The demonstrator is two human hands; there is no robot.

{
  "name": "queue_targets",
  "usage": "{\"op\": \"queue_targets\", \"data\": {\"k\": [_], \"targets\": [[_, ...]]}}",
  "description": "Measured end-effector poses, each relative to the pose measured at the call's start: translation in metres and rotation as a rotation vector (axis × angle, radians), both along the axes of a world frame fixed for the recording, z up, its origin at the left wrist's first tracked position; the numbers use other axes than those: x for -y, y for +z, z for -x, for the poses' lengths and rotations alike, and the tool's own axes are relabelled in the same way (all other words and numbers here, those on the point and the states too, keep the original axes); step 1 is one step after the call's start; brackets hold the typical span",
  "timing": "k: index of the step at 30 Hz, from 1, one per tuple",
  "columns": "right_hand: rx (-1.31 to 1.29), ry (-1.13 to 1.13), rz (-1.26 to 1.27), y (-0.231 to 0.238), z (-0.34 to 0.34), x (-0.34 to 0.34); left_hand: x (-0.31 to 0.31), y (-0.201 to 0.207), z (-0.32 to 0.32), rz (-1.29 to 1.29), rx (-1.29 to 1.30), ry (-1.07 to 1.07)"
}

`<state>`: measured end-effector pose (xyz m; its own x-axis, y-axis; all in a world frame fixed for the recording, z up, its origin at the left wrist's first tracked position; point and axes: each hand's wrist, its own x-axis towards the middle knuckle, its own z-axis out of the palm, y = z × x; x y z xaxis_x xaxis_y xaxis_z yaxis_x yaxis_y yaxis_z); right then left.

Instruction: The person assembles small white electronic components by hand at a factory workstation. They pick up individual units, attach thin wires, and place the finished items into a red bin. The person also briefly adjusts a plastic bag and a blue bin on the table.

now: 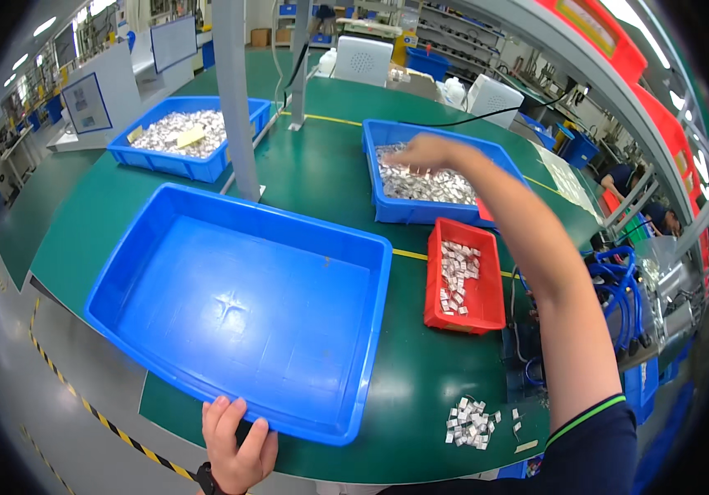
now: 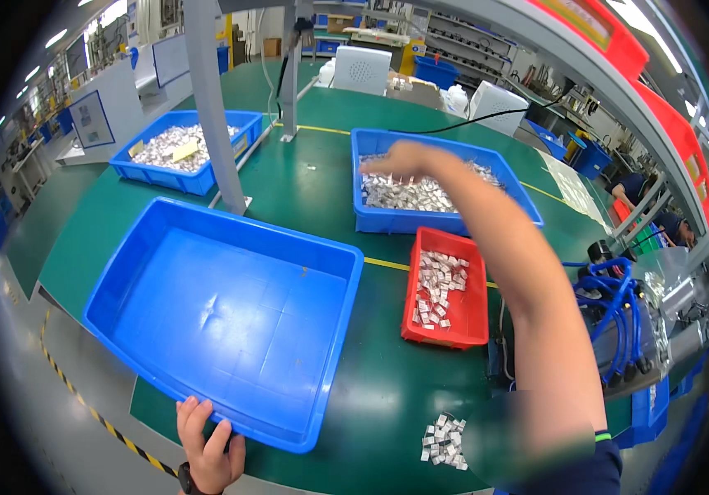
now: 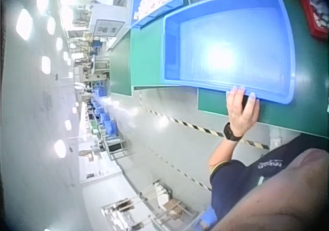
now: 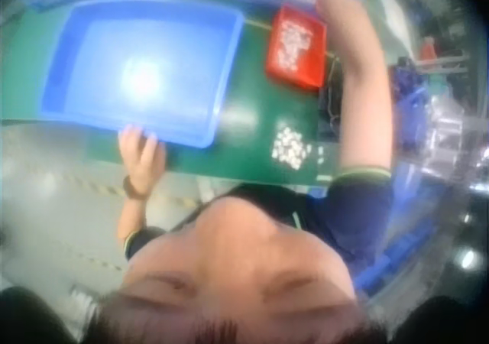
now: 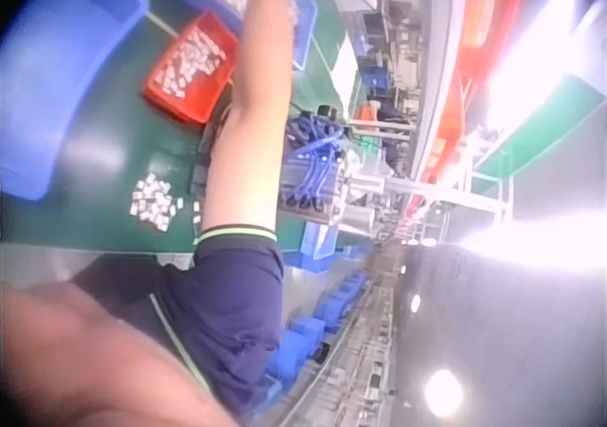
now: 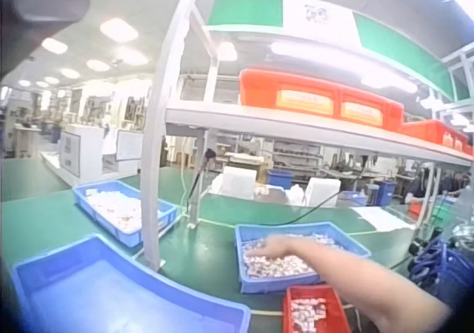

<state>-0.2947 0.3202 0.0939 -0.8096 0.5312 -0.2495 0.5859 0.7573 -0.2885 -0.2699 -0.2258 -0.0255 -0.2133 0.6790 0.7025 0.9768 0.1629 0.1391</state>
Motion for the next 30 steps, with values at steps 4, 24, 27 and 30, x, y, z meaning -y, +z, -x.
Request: {"op": "queue_targets", "data": {"k": [4,24,27,30], "targets": [[0.038,0.161,-0.150,-0.043,-0.021,0.069,-0.001,-0.006,-0.001,0.089,0.130,-0.068],[-0.453,0.360,-0.239,-0.062,0.055,0.082,-0.010,-0.004,-0.005,0.094,0.058,-0.070],[-0.310,0.373,-0.240,-0.027,0.012,0.040,-0.005,-0.005,-0.004,0.090,0.066,-0.056],[0.021,0.284,-0.321,0.008,-0.057,0.000,-0.006,-0.002,-0.007,0.106,0.083,-0.071]]}}
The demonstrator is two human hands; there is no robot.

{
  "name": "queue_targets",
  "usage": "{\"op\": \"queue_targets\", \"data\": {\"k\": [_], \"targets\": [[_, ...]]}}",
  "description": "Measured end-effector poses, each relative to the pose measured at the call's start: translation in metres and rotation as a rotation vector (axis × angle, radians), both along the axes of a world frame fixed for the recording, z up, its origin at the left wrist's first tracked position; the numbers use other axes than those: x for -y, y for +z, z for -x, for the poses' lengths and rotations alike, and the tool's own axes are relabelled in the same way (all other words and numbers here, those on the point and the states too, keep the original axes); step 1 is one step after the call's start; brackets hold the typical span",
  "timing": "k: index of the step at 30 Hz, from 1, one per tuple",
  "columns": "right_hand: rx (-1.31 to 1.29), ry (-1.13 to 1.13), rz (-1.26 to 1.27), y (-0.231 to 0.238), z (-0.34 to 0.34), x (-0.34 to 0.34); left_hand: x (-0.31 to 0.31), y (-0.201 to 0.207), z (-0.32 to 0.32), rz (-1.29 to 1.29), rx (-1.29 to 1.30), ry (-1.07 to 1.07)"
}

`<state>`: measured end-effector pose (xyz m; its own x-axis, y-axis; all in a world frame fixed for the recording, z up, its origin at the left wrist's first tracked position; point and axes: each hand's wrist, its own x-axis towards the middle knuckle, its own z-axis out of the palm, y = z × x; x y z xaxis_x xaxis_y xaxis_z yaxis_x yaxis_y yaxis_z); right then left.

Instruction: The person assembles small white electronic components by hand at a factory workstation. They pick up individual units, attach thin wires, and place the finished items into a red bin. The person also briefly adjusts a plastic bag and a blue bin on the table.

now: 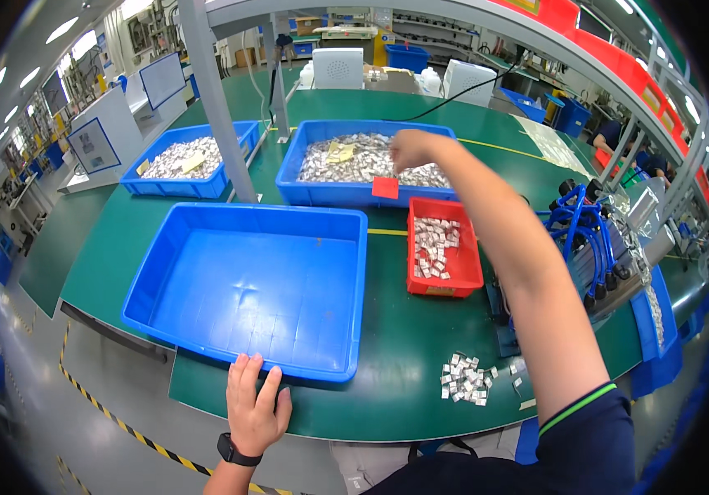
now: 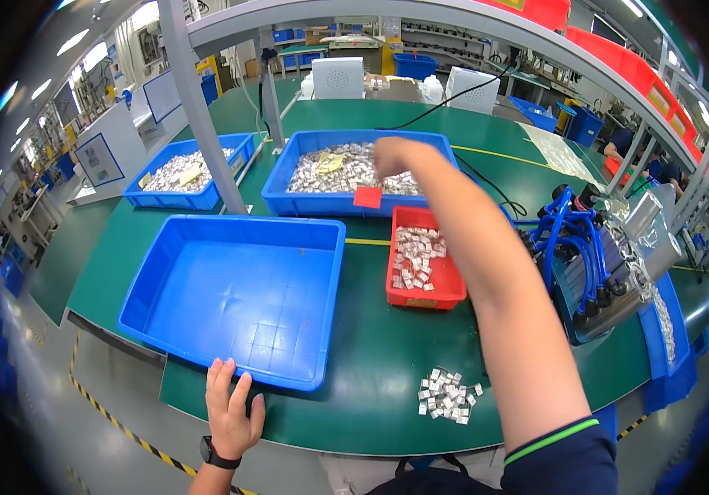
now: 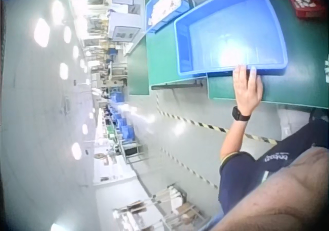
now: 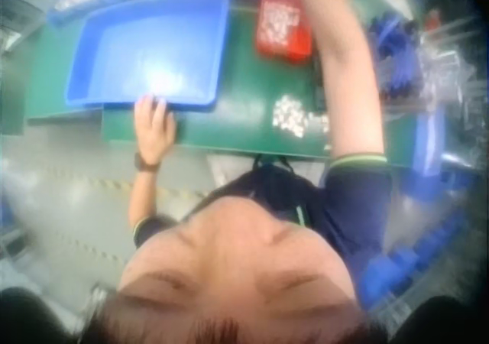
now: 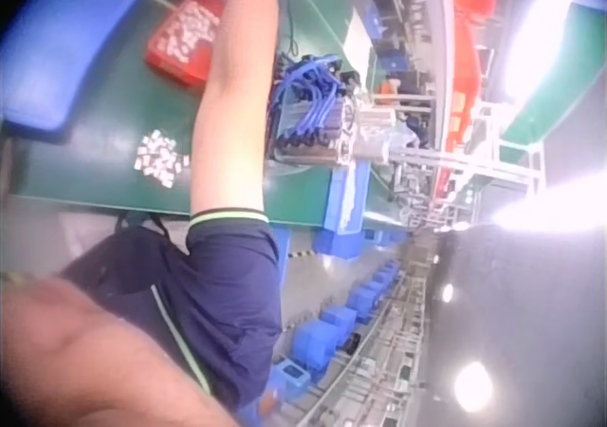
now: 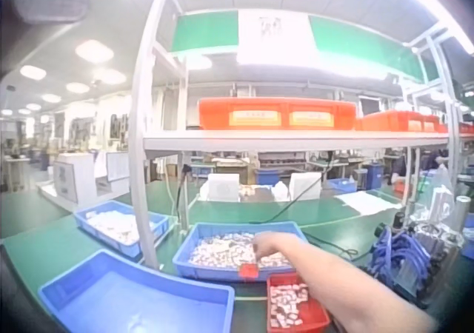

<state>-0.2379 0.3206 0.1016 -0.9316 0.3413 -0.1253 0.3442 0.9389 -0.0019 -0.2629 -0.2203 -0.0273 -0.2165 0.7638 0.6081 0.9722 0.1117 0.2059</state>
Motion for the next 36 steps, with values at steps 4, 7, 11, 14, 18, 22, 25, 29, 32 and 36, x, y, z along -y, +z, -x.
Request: {"op": "queue_targets", "data": {"k": [4,7,11,14,18,22,25,29,32,36], "targets": [[0.118,-0.268,0.153,-0.007,-0.060,-0.004,-0.005,-0.001,0.001,-0.021,-0.007,-0.026],[-0.021,-0.172,0.052,-0.028,-0.067,0.006,-0.006,0.000,0.002,-0.018,-0.032,-0.003],[0.018,-0.088,-0.038,-0.032,-0.064,0.012,-0.005,-0.001,0.002,-0.026,-0.046,0.004],[0.012,-0.081,-0.092,-0.032,-0.060,0.017,-0.004,-0.002,0.001,-0.009,-0.042,0.016],[-0.086,-0.207,-0.207,-0.045,-0.043,0.025,-0.003,-0.001,0.000,-0.008,-0.046,0.009],[-0.221,-0.439,-0.329,-0.047,-0.029,0.044,-0.006,0.000,-0.002,-0.002,-0.050,-0.004],[-0.209,-0.453,-0.302,-0.024,-0.035,0.079,-0.008,0.002,-0.003,0.008,-0.051,-0.017],[-0.262,-0.314,-0.206,0.005,-0.062,0.158,-0.011,0.008,-0.004,0.007,-0.030,-0.048],[-0.420,-0.011,-0.109,0.012,-0.115,0.265,0.001,0.024,-0.010,0.045,-0.037,0.042],[-0.556,0.207,0.066,-0.007,-0.282,0.361,-0.031,0.071,-0.012,-0.061,-0.049,-0.090]]}}
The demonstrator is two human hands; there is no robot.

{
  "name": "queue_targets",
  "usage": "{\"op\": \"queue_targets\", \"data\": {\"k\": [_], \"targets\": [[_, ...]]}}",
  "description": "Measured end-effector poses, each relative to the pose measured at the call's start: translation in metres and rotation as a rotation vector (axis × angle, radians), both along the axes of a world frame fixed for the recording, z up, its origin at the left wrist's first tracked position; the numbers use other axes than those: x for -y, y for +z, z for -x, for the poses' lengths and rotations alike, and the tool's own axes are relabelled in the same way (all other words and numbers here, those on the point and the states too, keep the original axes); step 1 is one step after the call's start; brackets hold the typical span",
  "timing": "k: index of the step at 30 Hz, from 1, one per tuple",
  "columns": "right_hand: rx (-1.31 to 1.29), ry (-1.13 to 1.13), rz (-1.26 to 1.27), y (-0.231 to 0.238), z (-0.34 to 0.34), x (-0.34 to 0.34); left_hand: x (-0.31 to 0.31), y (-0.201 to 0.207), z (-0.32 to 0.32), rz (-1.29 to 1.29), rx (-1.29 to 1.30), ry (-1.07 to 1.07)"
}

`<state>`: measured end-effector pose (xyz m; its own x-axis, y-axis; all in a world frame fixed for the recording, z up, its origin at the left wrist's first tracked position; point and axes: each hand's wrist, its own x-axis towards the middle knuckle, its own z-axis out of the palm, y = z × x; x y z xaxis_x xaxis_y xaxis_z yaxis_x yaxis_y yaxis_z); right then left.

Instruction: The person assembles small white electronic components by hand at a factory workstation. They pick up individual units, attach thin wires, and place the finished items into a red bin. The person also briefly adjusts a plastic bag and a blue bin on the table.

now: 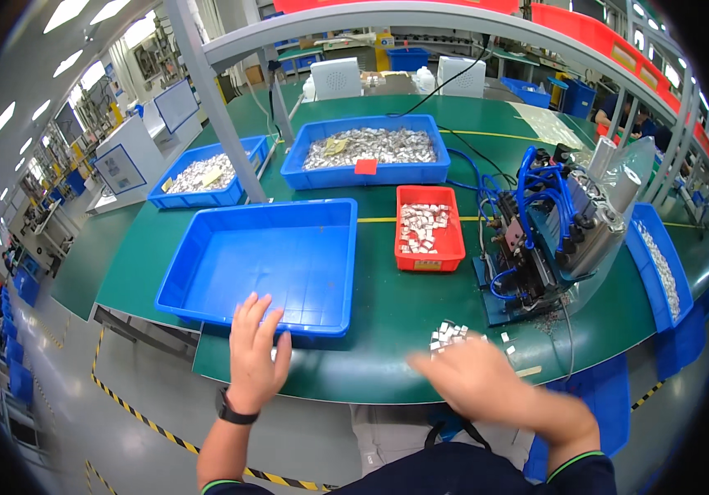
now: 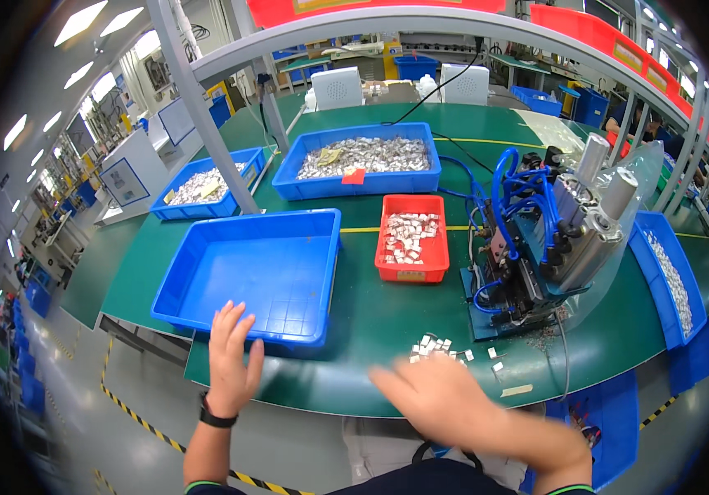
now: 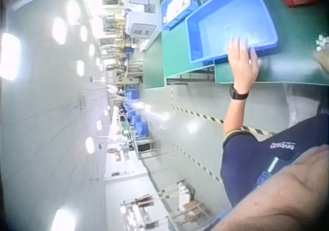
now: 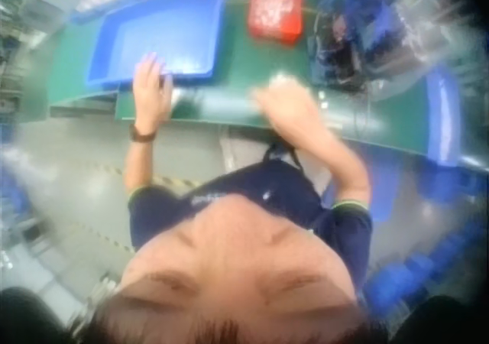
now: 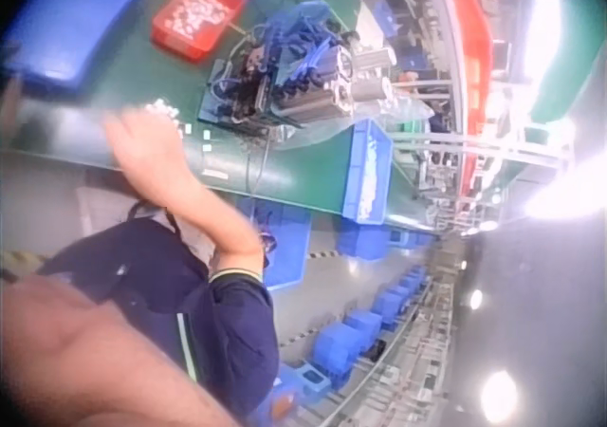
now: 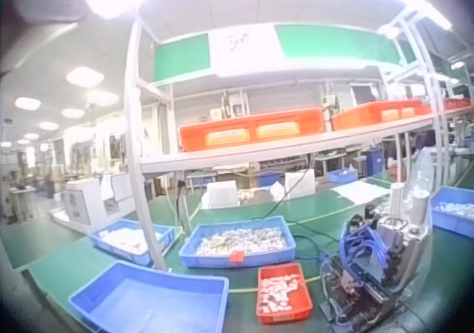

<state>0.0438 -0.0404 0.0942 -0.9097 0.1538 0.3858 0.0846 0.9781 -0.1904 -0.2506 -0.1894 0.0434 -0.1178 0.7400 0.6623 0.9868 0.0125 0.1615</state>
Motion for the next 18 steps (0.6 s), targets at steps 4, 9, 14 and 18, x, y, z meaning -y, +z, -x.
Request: {"op": "queue_targets", "data": {"k": [4,9,14,18], "targets": [[-0.273,-0.241,0.188,-0.061,-0.109,0.022,-0.094,0.048,0.024,-0.009,-0.100,-0.167],[-0.510,-0.395,0.101,-0.114,-0.148,-0.006,-0.259,0.030,0.106,0.115,-0.060,-0.088],[-0.573,-0.424,0.026,-0.120,-0.165,-0.038,-0.366,0.011,0.146,0.447,0.026,0.220],[-0.594,-0.488,0.013,-0.132,-0.176,-0.049,-0.380,-0.010,0.160,0.619,-0.141,0.192]]}}
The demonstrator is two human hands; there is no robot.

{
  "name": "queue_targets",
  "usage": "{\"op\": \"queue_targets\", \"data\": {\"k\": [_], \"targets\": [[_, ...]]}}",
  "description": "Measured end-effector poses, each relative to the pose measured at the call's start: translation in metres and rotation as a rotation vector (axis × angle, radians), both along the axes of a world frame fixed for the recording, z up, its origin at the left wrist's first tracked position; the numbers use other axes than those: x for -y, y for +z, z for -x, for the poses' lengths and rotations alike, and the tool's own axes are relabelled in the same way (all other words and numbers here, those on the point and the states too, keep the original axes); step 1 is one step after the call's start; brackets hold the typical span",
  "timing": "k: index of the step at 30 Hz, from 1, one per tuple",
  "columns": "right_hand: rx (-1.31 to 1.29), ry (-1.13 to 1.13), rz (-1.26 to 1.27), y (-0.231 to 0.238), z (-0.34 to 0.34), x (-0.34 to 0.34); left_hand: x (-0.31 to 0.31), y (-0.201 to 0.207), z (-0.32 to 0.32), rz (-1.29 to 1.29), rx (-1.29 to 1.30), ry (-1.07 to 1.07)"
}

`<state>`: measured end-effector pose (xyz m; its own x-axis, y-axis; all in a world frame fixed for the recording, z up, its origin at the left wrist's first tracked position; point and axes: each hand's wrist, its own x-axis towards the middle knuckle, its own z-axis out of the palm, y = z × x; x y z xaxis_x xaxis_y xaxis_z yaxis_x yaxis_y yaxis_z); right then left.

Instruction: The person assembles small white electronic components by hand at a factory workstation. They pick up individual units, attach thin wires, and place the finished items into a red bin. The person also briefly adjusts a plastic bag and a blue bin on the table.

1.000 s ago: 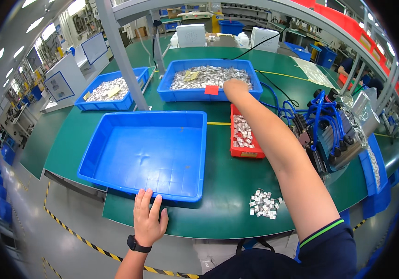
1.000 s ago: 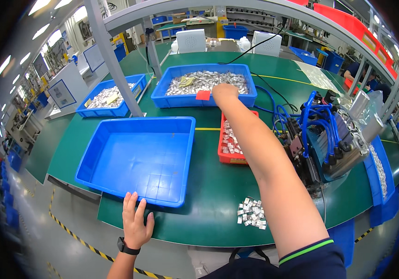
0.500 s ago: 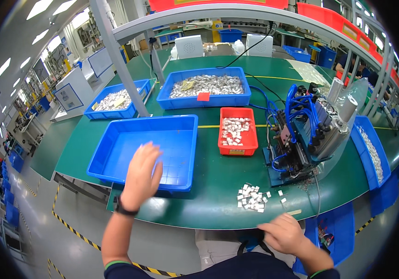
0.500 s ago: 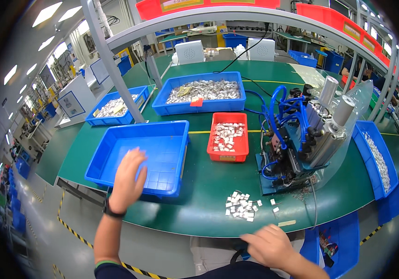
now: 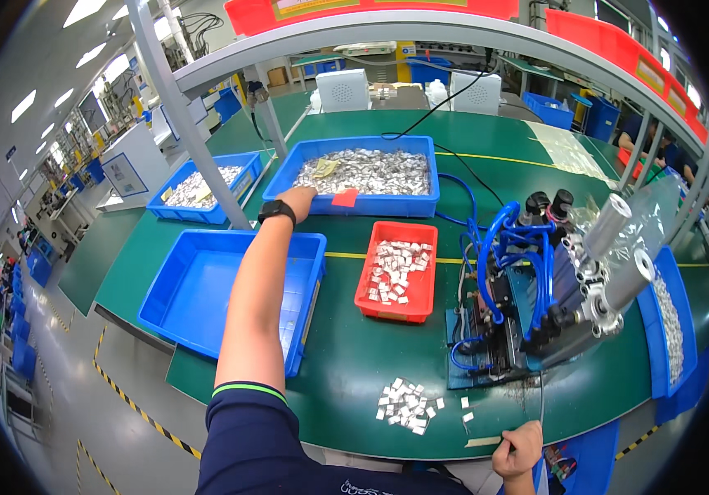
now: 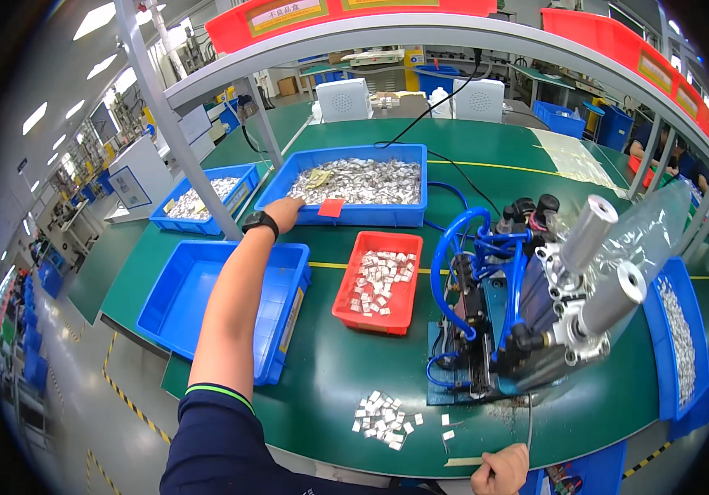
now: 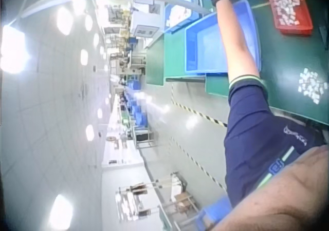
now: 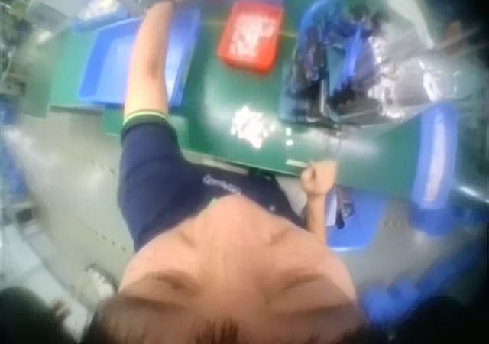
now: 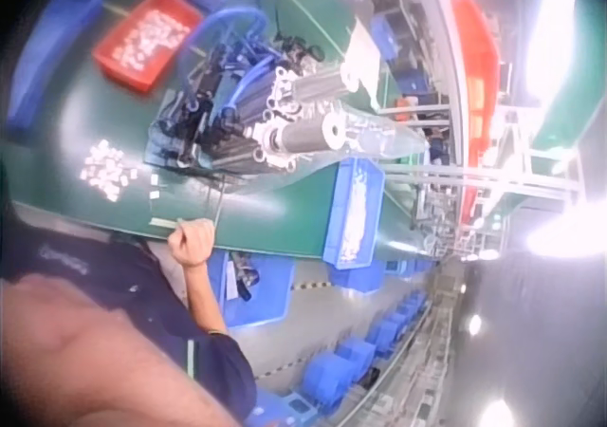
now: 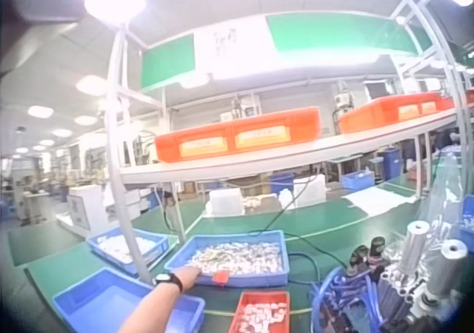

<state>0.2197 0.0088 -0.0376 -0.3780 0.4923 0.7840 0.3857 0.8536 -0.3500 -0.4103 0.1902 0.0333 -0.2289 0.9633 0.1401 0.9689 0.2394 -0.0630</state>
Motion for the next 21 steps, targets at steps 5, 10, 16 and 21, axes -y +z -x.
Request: {"op": "queue_targets", "data": {"k": [5,10,16,21], "targets": [[0.040,0.081,0.092,0.005,-0.002,-0.001,0.018,0.003,0.027,0.018,-0.074,-0.095],[0.078,0.077,0.143,0.015,0.000,-0.003,0.036,0.019,0.031,0.130,-0.097,-0.130],[0.084,0.070,0.151,0.013,0.002,-0.003,-0.003,0.048,0.013,-0.031,0.173,-0.310],[0.140,0.077,0.129,0.014,0.003,-0.006,-0.105,0.012,-0.051,0.203,0.120,-0.331]]}}
